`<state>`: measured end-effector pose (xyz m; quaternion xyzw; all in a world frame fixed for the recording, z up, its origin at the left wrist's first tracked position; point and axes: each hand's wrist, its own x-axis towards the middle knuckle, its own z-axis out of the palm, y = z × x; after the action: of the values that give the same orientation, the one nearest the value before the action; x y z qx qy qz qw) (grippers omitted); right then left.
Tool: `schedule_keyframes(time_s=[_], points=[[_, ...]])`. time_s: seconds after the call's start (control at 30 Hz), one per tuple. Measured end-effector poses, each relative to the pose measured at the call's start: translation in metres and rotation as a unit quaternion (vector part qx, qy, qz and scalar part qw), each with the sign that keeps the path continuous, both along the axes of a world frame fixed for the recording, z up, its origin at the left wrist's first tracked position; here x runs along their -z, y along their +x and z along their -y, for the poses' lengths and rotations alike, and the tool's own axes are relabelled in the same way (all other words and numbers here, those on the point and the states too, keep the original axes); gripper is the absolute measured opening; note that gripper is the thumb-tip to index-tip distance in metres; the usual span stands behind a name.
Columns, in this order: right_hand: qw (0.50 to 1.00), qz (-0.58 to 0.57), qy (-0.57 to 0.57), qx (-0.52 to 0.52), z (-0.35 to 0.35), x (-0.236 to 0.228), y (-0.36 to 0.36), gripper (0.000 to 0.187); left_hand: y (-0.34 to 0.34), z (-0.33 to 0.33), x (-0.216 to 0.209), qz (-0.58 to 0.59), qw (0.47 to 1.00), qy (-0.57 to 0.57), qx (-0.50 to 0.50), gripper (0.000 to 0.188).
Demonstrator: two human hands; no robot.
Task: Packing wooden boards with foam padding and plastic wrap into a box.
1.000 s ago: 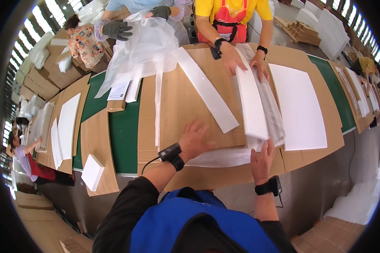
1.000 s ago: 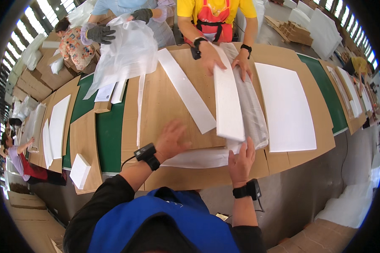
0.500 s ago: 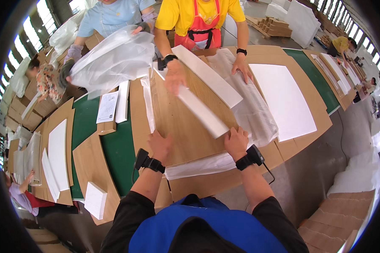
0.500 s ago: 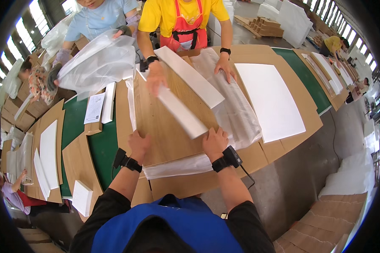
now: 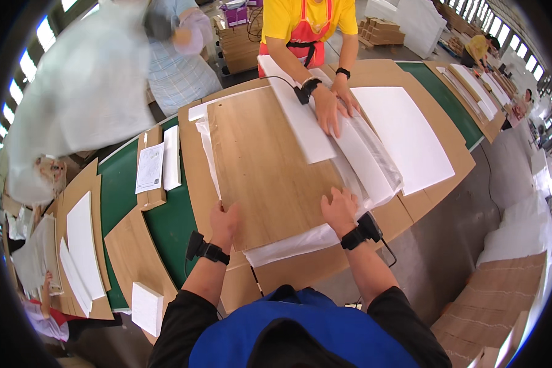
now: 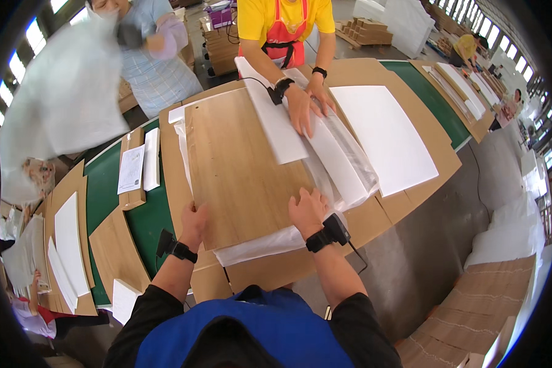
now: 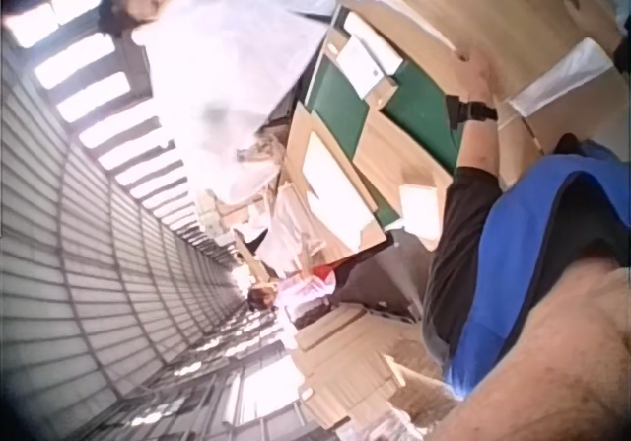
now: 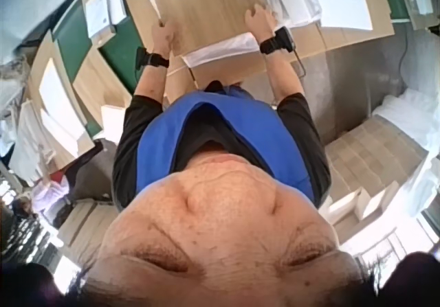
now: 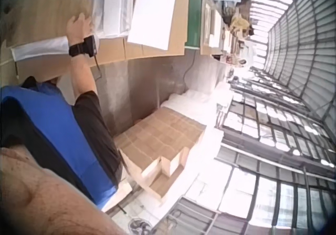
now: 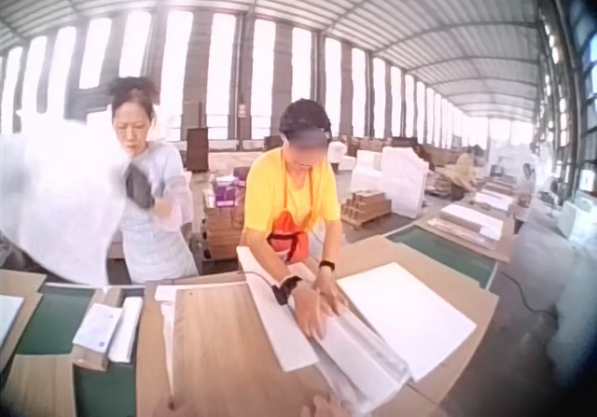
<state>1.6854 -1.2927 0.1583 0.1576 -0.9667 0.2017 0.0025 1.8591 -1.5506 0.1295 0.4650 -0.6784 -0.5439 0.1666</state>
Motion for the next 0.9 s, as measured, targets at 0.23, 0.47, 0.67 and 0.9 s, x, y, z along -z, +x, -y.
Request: schedule_keyframes(time_s=[0.23, 0.47, 0.67, 0.9], points=[[0.997, -0.035, -0.051, -0.037, 0.001, 0.007, 0.003, 0.041, 0.01, -0.013, 0.009, -0.18, 0.966, 0.183, -0.002, 0.044], [0.991, -0.083, -0.052, -0.093, -0.019, 0.023, 0.017, 0.037, 0.014, -0.014, 0.007, -0.094, 0.988, 0.111, 0.058, 0.043], [0.985, -0.154, -0.005, -0.073, -0.062, 0.025, 0.031, 0.041, 0.023, -0.027, 0.015, -0.09, 0.987, -0.04, 0.124, 0.053], [0.971, -0.222, 0.026, -0.085, -0.099, 0.024, -0.009, 0.04, 0.023, -0.033, 0.048, -0.097, 0.992, -0.069, 0.038, 0.064]])
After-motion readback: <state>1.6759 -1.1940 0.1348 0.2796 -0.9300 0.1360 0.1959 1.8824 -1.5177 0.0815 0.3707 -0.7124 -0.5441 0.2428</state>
